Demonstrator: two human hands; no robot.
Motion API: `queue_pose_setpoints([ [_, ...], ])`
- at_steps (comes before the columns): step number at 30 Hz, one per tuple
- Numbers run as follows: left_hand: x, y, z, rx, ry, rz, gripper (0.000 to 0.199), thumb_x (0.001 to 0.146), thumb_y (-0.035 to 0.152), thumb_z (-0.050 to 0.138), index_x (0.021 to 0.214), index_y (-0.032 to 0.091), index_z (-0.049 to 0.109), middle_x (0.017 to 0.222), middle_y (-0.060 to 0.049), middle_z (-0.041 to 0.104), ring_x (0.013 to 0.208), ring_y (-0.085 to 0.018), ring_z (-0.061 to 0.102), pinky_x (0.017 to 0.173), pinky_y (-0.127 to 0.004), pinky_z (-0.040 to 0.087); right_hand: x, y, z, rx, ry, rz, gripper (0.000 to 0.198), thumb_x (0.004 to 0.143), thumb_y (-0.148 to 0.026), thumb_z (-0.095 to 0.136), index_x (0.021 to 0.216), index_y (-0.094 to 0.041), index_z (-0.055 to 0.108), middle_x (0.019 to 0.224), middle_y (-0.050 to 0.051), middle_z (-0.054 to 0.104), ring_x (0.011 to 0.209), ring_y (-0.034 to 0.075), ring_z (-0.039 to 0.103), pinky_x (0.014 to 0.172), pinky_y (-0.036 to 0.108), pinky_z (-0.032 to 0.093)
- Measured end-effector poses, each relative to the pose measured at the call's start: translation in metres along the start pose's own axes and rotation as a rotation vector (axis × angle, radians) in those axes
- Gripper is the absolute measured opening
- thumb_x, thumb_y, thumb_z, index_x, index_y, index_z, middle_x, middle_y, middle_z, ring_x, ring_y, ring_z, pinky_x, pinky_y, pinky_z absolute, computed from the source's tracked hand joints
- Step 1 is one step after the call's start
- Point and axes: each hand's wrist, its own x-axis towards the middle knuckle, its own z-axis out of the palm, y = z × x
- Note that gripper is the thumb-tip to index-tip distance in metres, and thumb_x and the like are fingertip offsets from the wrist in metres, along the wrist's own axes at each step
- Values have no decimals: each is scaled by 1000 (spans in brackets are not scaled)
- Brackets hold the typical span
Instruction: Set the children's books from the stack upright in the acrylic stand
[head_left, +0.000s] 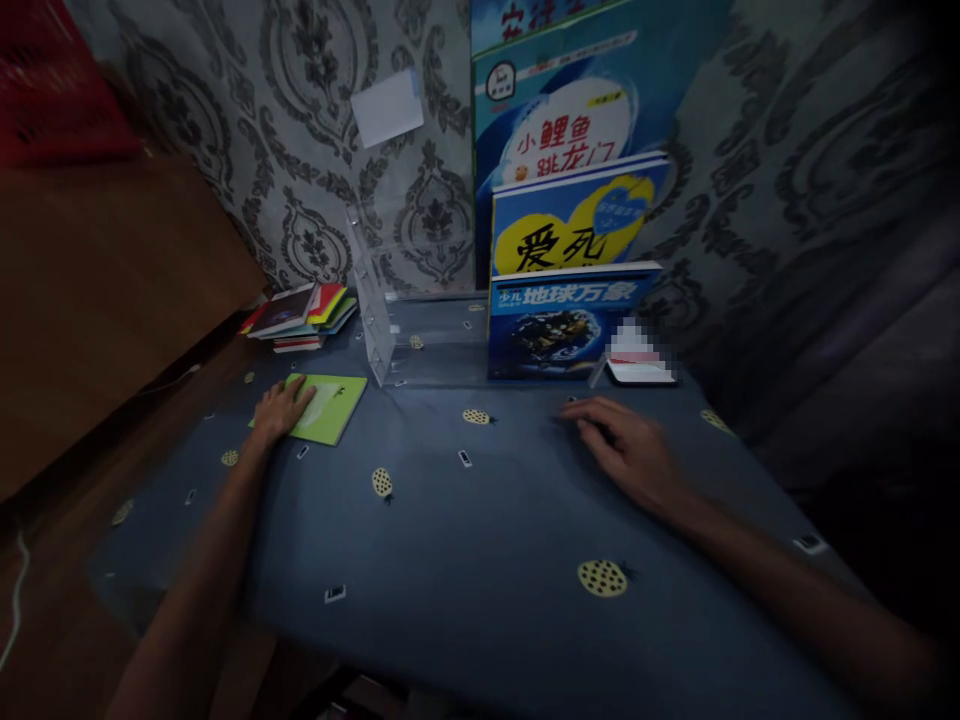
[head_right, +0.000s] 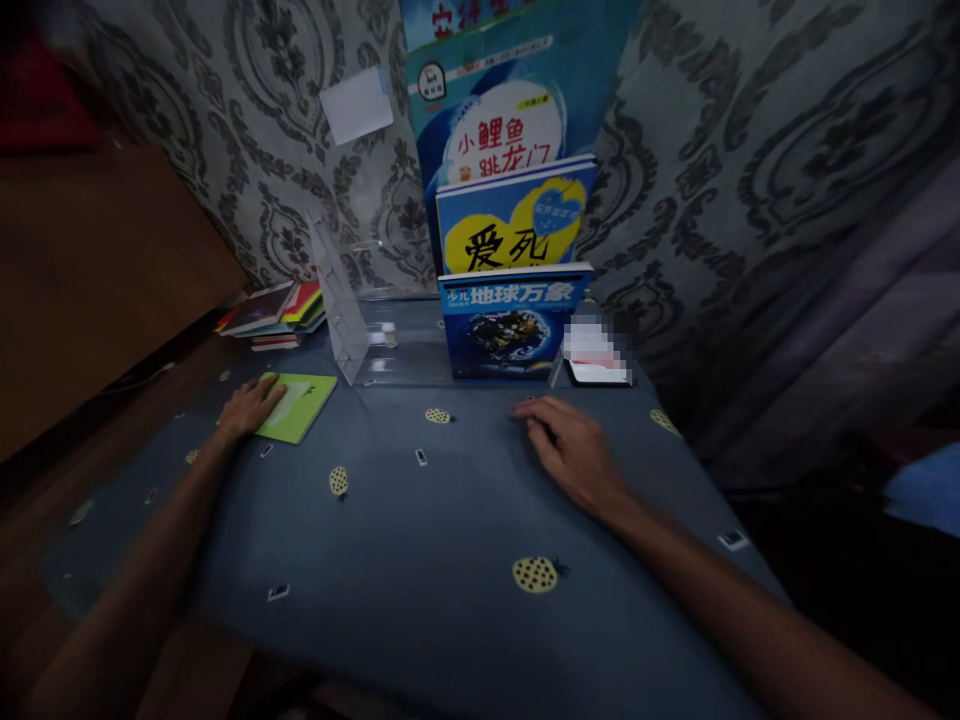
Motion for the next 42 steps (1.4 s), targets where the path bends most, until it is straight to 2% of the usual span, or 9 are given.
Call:
queue_pose_setpoints([
  [6,-33,18,3,-8,40,11,65,103,58,26,157,26,42,160,-18,41,144,-38,44,115,-53,38,-2,-7,1,14,2,-48,23,93,-18,48,98,-22,71,101,8,76,97,25,73,88,43,59],
  [12,-81,58,1,-29,64,17,62,104,52,25,156,23,44,157,-22,44,144,-42,43,111,-62,41,-3,-16,2,30,-30,-95,26,92,-12,46,97,-22,70,98,8,75,95,24,71,88,43,59],
  [20,-148,122,-7,-30,-6,65,58,106,43,23,157,21,40,167,-24,26,149,-50,32,107,-73,39,-12,-46,6,76,-133,-302,23,98,-16,48,107,-18,70,111,13,74,103,24,69,91,44,59],
  [24,-175,149,-14,98,-35,199,58,107,42,26,158,18,38,159,-27,38,143,-47,45,104,-64,47,-20,-69,9,65,-222,-376,22,99,-18,54,115,-15,69,123,15,72,114,26,67,100,48,55],
  [28,-200,178,-25,249,-7,326,56,106,45,32,153,15,44,142,-28,56,113,-38,70,91,-49,57,-27,-88,5,54,-310,-439,22,99,-19,57,117,-14,68,128,15,70,123,26,62,106,45,52],
  [32,-218,200,-33,310,26,469,51,106,39,36,146,12,51,128,-27,66,93,-33,76,75,-40,59,-31,-100,0,7,-369,-443,24,100,-21,55,120,-13,67,133,15,68,127,25,60,111,45,49],
  [36,-224,209,-41,251,17,610,35,104,30,39,125,17,64,101,-17,74,76,-29,76,61,-34,55,-30,-103,0,-71,-436,-386,23,102,-22,51,115,-14,68,126,14,71,122,26,62,109,46,50],
  [39,-226,211,-40,213,92,708,26,100,21,44,115,20,66,87,-13,74,74,-28,74,66,-36,55,-31,-99,2,-115,-504,-324,23,100,-23,57,118,-13,66,127,15,70,125,28,62,111,47,49],
  [42,-228,212,-28,192,210,844,32,90,11,53,120,19,63,101,-14,75,97,-30,72,89,-42,55,-33,-95,4,-131,-499,-269,39,99,-29,59,133,-10,59,143,20,61,140,31,52,118,51,42],
])
